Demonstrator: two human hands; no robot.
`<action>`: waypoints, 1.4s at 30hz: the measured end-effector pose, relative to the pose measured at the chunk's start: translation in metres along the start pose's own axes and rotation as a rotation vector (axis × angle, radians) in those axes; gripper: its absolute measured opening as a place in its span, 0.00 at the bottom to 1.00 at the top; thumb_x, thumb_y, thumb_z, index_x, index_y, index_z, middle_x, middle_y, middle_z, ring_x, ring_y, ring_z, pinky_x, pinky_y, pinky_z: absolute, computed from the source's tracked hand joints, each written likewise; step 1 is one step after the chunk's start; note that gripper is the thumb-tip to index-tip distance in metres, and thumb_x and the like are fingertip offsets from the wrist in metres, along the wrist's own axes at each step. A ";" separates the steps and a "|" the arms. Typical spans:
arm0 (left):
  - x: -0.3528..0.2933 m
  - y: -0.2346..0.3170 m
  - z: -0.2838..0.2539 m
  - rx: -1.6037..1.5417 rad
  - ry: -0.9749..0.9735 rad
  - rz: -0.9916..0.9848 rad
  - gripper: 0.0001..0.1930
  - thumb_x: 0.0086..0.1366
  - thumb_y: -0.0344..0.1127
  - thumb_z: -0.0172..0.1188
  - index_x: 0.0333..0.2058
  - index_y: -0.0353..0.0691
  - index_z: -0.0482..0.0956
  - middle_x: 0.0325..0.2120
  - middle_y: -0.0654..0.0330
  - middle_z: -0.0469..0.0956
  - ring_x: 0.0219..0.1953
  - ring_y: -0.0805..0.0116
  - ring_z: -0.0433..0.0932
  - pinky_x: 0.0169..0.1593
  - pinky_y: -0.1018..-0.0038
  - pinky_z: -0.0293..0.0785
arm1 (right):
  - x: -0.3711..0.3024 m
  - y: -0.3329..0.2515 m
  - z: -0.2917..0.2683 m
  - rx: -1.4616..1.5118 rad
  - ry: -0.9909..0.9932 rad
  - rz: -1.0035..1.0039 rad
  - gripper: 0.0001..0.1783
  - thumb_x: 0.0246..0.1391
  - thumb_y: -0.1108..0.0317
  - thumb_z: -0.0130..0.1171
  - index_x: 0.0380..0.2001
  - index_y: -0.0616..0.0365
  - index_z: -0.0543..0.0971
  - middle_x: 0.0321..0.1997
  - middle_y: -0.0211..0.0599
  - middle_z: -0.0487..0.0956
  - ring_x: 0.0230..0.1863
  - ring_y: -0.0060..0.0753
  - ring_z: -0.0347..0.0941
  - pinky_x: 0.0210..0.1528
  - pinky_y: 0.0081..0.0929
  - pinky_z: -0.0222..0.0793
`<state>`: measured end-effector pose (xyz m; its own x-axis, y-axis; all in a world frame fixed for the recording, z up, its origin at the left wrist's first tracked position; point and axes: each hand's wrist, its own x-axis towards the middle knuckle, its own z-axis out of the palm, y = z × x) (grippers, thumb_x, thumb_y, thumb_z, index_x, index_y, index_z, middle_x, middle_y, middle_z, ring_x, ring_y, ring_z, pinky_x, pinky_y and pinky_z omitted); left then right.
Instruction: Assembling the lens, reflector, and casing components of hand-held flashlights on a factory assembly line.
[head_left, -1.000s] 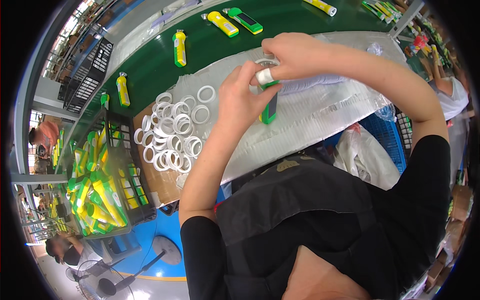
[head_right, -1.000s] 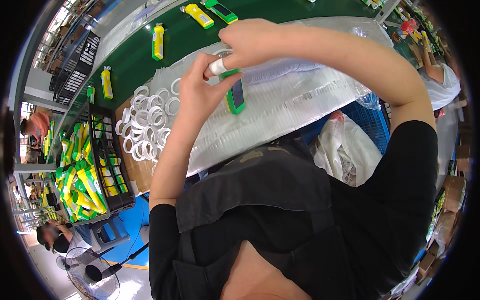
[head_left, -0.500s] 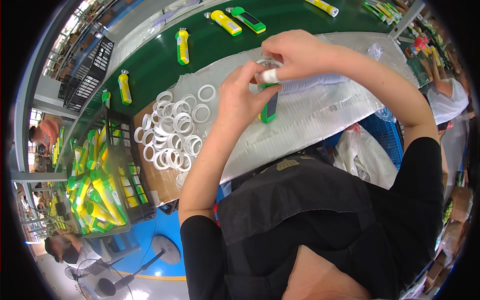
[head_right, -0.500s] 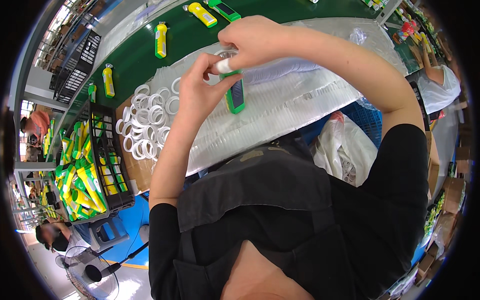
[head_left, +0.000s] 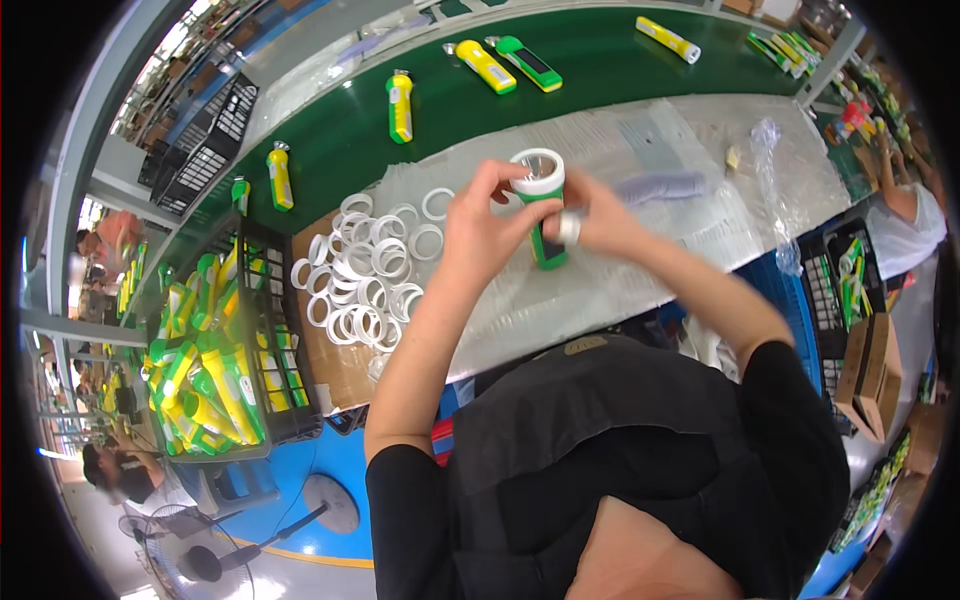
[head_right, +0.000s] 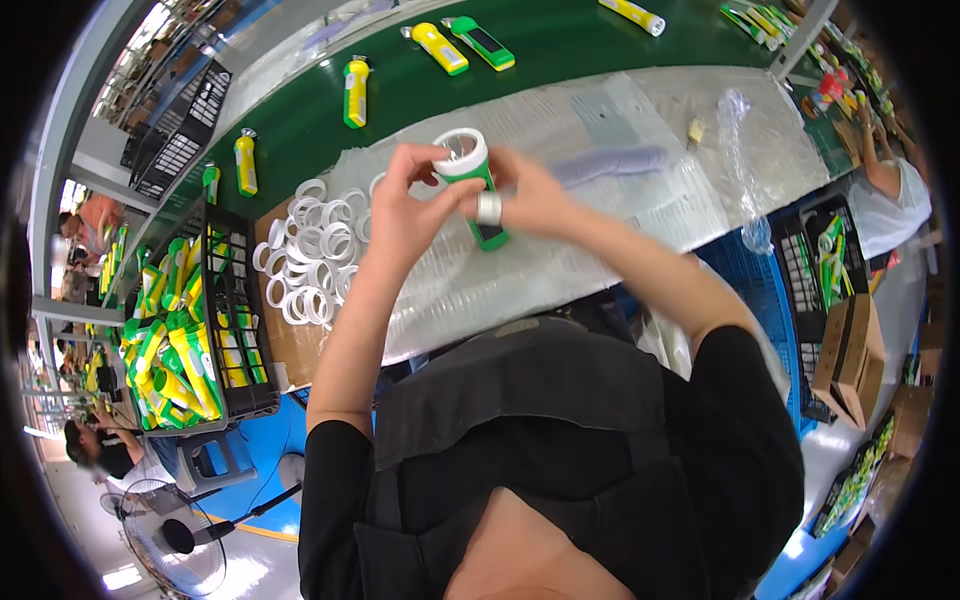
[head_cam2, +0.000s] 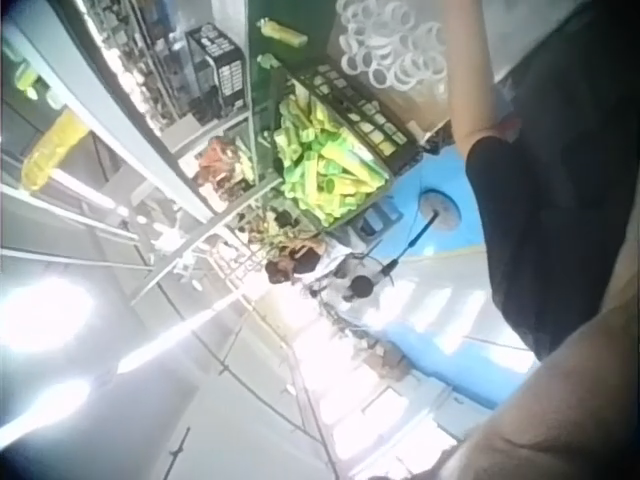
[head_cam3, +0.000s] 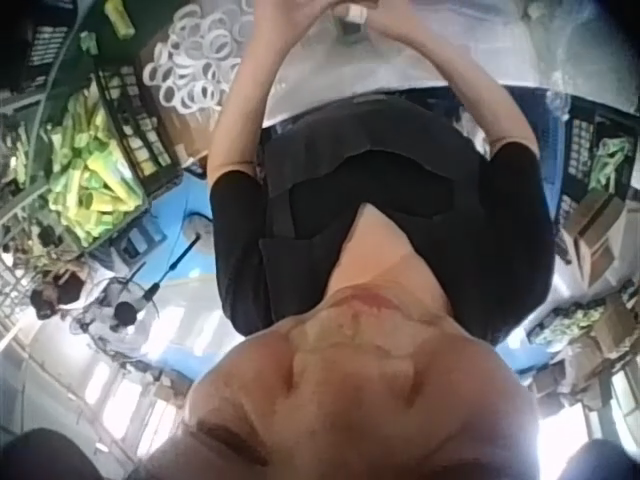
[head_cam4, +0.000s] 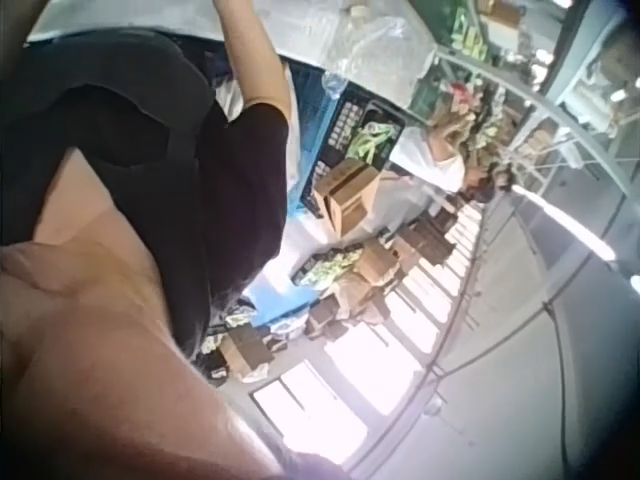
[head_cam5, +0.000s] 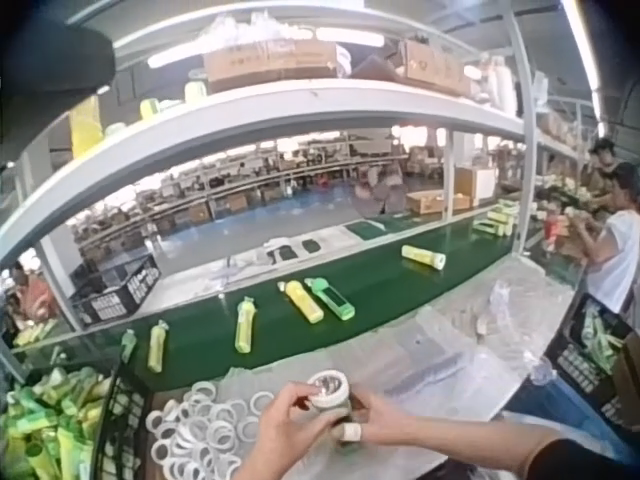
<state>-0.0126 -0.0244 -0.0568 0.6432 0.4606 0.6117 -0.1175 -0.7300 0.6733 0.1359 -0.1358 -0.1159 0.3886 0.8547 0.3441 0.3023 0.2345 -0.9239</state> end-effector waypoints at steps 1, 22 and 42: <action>-0.006 -0.003 -0.004 -0.068 0.003 -0.037 0.20 0.49 0.31 0.75 0.37 0.39 0.73 0.31 0.59 0.79 0.34 0.70 0.78 0.39 0.74 0.74 | -0.017 -0.011 0.019 -0.019 -0.045 0.075 0.42 0.39 0.49 0.75 0.55 0.56 0.70 0.45 0.40 0.78 0.46 0.32 0.74 0.49 0.36 0.70; 0.141 -0.125 -0.037 0.564 0.316 -0.023 0.17 0.56 0.39 0.68 0.40 0.40 0.74 0.30 0.56 0.77 0.27 0.58 0.78 0.32 0.66 0.76 | 0.226 0.066 -0.068 -0.528 0.235 0.059 0.29 0.45 0.58 0.69 0.48 0.60 0.75 0.38 0.41 0.80 0.37 0.37 0.79 0.43 0.31 0.76; 0.131 -0.117 0.030 -0.378 -0.135 -0.722 0.37 0.66 0.66 0.48 0.55 0.34 0.72 0.46 0.53 0.79 0.47 0.62 0.79 0.41 0.70 0.79 | 0.161 -0.025 -0.083 -0.780 -0.168 0.060 0.39 0.50 0.49 0.64 0.59 0.58 0.65 0.48 0.55 0.78 0.48 0.58 0.75 0.47 0.43 0.72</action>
<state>0.1086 0.1061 -0.0678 0.7406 0.6688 -0.0641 0.1285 -0.0473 0.9906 0.2633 -0.0425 -0.0230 0.3061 0.9284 0.2107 0.8307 -0.1524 -0.5355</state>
